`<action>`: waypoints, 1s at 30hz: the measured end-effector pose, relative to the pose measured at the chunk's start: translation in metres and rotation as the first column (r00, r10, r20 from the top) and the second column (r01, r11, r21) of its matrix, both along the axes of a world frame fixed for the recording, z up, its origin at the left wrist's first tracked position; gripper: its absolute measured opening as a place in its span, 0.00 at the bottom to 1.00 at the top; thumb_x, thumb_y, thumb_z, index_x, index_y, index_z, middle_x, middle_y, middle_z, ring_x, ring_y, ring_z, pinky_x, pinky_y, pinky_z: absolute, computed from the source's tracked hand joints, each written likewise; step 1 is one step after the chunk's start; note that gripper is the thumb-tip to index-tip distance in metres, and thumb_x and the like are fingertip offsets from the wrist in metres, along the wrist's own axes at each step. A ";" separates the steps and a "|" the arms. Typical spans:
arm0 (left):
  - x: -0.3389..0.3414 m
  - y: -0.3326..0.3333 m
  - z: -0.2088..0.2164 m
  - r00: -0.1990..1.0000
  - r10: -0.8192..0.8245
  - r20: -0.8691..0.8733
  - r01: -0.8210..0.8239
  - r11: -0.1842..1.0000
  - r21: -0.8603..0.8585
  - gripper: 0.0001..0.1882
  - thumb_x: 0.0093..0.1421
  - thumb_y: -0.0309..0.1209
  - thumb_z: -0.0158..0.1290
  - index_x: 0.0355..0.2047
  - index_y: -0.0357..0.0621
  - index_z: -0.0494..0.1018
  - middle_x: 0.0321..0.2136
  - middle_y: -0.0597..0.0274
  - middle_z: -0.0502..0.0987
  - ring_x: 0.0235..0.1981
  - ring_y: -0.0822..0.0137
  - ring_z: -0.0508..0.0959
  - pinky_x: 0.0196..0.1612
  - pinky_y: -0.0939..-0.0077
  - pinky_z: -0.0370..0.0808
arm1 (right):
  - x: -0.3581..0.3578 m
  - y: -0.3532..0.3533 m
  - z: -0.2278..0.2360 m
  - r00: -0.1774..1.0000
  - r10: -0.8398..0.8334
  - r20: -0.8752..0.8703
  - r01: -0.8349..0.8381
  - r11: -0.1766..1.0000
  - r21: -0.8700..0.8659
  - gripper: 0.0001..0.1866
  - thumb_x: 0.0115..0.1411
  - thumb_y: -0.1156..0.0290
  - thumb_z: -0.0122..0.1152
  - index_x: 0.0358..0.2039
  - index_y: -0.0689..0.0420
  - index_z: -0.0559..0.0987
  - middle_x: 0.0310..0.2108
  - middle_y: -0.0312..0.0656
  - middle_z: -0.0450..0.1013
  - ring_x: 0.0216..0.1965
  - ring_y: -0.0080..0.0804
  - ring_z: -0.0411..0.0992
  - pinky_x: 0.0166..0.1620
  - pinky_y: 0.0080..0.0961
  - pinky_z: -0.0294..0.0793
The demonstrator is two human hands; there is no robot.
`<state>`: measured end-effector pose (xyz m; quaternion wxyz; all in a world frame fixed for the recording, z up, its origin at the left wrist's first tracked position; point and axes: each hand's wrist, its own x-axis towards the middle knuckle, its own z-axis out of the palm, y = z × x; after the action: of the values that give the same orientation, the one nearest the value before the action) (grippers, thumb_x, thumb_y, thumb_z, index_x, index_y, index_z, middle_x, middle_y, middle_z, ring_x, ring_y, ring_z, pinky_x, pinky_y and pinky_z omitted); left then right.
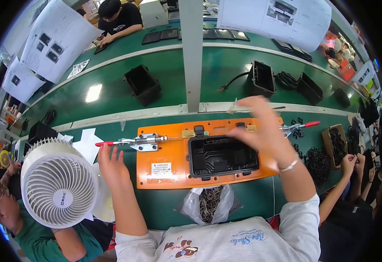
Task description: Assembling small plastic components into a housing using a manual clamping fixture on a production line.
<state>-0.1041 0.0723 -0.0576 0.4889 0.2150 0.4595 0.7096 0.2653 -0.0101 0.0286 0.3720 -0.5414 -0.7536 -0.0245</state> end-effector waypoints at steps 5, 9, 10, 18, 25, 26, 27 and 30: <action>0.005 0.046 -0.001 0.916 0.085 0.392 -0.098 0.995 0.011 0.25 0.60 0.36 0.54 0.52 0.38 0.59 0.44 0.51 0.66 0.46 0.58 0.69 0.52 0.61 0.66 | -0.059 0.038 -0.026 0.972 0.192 0.133 -0.151 0.950 -0.273 0.38 0.38 0.63 0.75 0.50 0.64 0.71 0.46 0.53 0.71 0.49 0.50 0.68 0.52 0.38 0.68; 0.017 0.049 0.026 0.977 0.134 0.163 -0.168 0.962 0.215 0.17 0.63 0.40 0.50 0.41 0.40 0.61 0.27 0.58 0.71 0.31 0.62 0.73 0.40 0.66 0.70 | -0.064 0.055 -0.032 0.979 0.168 0.117 -0.083 0.847 -0.525 0.32 0.39 0.66 0.74 0.45 0.64 0.74 0.40 0.54 0.74 0.44 0.49 0.72 0.48 0.35 0.71; 0.030 0.045 0.045 0.986 0.129 0.106 -0.157 0.936 0.317 0.16 0.65 0.43 0.48 0.31 0.42 0.62 0.18 0.63 0.68 0.23 0.67 0.69 0.32 0.71 0.68 | -0.064 0.052 -0.035 0.988 0.136 0.075 -0.085 0.877 -0.473 0.29 0.39 0.67 0.73 0.43 0.64 0.75 0.38 0.53 0.75 0.42 0.48 0.73 0.46 0.35 0.72; 0.038 0.048 0.067 0.988 0.110 -0.111 -0.062 0.928 0.366 0.19 0.66 0.36 0.43 0.18 0.46 0.56 0.11 0.66 0.58 0.12 0.75 0.55 0.17 0.78 0.55 | -0.067 0.049 -0.037 0.996 0.089 0.016 -0.073 0.890 -0.450 0.21 0.43 0.66 0.72 0.33 0.62 0.74 0.31 0.52 0.75 0.37 0.49 0.74 0.41 0.38 0.74; 0.037 0.047 0.067 0.985 0.080 -0.150 -0.012 0.913 0.409 0.18 0.65 0.34 0.43 0.18 0.46 0.57 0.11 0.65 0.58 0.11 0.74 0.56 0.16 0.78 0.56 | -0.051 0.062 -0.037 0.977 0.215 -0.007 -0.207 0.932 -0.298 0.15 0.43 0.70 0.71 0.29 0.61 0.76 0.30 0.46 0.69 0.30 0.45 0.70 0.36 0.34 0.72; 0.037 0.047 0.067 0.985 0.074 -0.153 -0.005 0.912 0.410 0.17 0.65 0.34 0.43 0.18 0.46 0.57 0.11 0.65 0.59 0.11 0.74 0.56 0.16 0.78 0.56 | -0.049 0.066 -0.036 0.979 0.199 -0.040 -0.199 0.905 -0.375 0.14 0.42 0.73 0.71 0.29 0.61 0.76 0.30 0.44 0.68 0.28 0.42 0.69 0.34 0.32 0.72; 0.036 0.048 0.066 0.985 0.074 -0.154 -0.005 0.913 0.407 0.17 0.65 0.34 0.43 0.18 0.46 0.57 0.11 0.65 0.59 0.11 0.74 0.56 0.16 0.78 0.56 | -0.049 0.070 -0.032 0.979 0.198 -0.042 -0.199 0.904 -0.378 0.14 0.42 0.73 0.71 0.29 0.61 0.76 0.30 0.44 0.68 0.28 0.42 0.69 0.34 0.32 0.72; 0.034 0.049 0.065 0.986 0.084 -0.147 -0.017 0.913 0.408 0.17 0.65 0.34 0.44 0.18 0.46 0.57 0.11 0.65 0.59 0.11 0.73 0.56 0.16 0.77 0.57 | -0.053 0.078 -0.017 0.992 0.119 -0.039 -0.116 0.761 -0.638 0.11 0.43 0.73 0.71 0.22 0.60 0.76 0.29 0.44 0.68 0.29 0.35 0.70 0.33 0.28 0.71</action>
<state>-0.0704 0.1209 0.0071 0.3763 0.3566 0.3459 0.7820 0.2119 0.0679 0.0118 0.1654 -0.5873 -0.7500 0.2554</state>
